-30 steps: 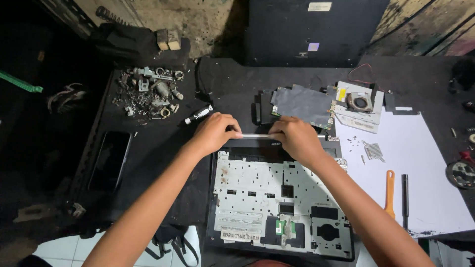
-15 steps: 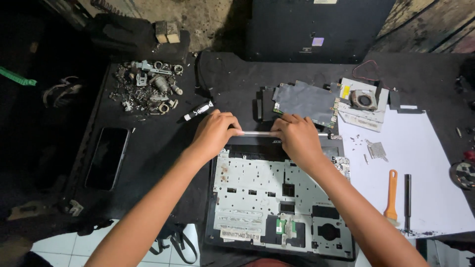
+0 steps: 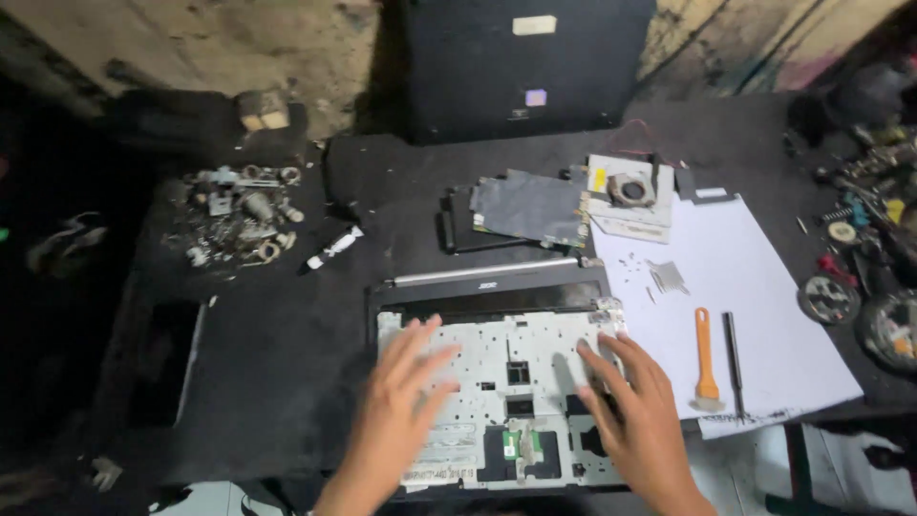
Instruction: Disassembling a laptop by removing screws and internal components on a repair bench
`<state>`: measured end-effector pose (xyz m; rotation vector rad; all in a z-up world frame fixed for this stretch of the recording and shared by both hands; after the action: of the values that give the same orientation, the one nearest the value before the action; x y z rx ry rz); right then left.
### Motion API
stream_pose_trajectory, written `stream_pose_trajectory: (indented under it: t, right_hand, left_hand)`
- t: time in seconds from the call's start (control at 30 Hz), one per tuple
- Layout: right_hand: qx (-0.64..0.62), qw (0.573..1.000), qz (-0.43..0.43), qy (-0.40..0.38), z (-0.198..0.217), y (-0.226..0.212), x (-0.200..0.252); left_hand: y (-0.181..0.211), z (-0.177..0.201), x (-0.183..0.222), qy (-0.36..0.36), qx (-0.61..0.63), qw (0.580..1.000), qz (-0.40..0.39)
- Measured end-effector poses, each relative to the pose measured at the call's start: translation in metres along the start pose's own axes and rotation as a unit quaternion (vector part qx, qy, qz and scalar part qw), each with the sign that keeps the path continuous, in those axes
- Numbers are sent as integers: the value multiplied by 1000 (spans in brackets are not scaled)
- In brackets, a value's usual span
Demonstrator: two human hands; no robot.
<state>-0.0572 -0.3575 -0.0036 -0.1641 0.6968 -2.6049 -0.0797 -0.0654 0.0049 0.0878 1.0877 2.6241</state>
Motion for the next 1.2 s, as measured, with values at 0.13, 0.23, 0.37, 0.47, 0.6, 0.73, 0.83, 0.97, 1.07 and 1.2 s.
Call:
stream_pose_trajectory:
  t: [0.13, 0.23, 0.37, 0.47, 0.6, 0.73, 0.83, 0.97, 1.07, 1.2]
  right_hand:
    - [62, 997, -4, -36, -22, 10, 24]
    - [123, 985, -40, -110, -31, 9, 26]
    - [151, 985, -20, -81, -24, 5, 19]
    - [159, 985, -11, -64, -20, 4, 11]
    - [139, 988, -14, -68, -18, 7, 4]
    - [121, 990, -9, -68, -15, 7, -2]
    - [109, 992, -7, -68, -13, 7, -6]
    - [106, 992, -7, -62, -12, 6, -9]
    - [97, 993, -9, -64, -10, 5, -9]
    - [87, 994, -4, -58, -12, 8, -8]
  left_hand:
    - [2, -46, 11, -211, -17, 974, 75]
    - [-9, -68, 15, -164, -243, 956, 11]
    - [-8, -69, 8, -95, -350, 932, 14]
    - [-8, -66, 1, -91, -329, 940, 23]
    - [-6, -62, -6, -90, -283, 954, 42]
    - [-4, -62, -9, -92, -261, 959, 56]
    - [-3, -59, -10, -78, -237, 966, 60]
    - [-3, -58, -11, -68, -213, 973, 62]
    - [-4, -58, -11, -67, -208, 974, 63]
    - [-6, -59, -10, -58, -210, 974, 64]
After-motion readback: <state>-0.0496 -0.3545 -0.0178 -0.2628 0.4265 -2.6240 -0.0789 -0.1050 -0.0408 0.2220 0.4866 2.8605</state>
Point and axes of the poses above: each hand's wrist, its own x-axis away from the middle knuckle, its own z-axis out of the back of the hand, y = z × x, the point moved 2 cm from there along -x, towards the middle knuckle, and after that the axes turned 15 degrees about -y, right-handed, at the moved point
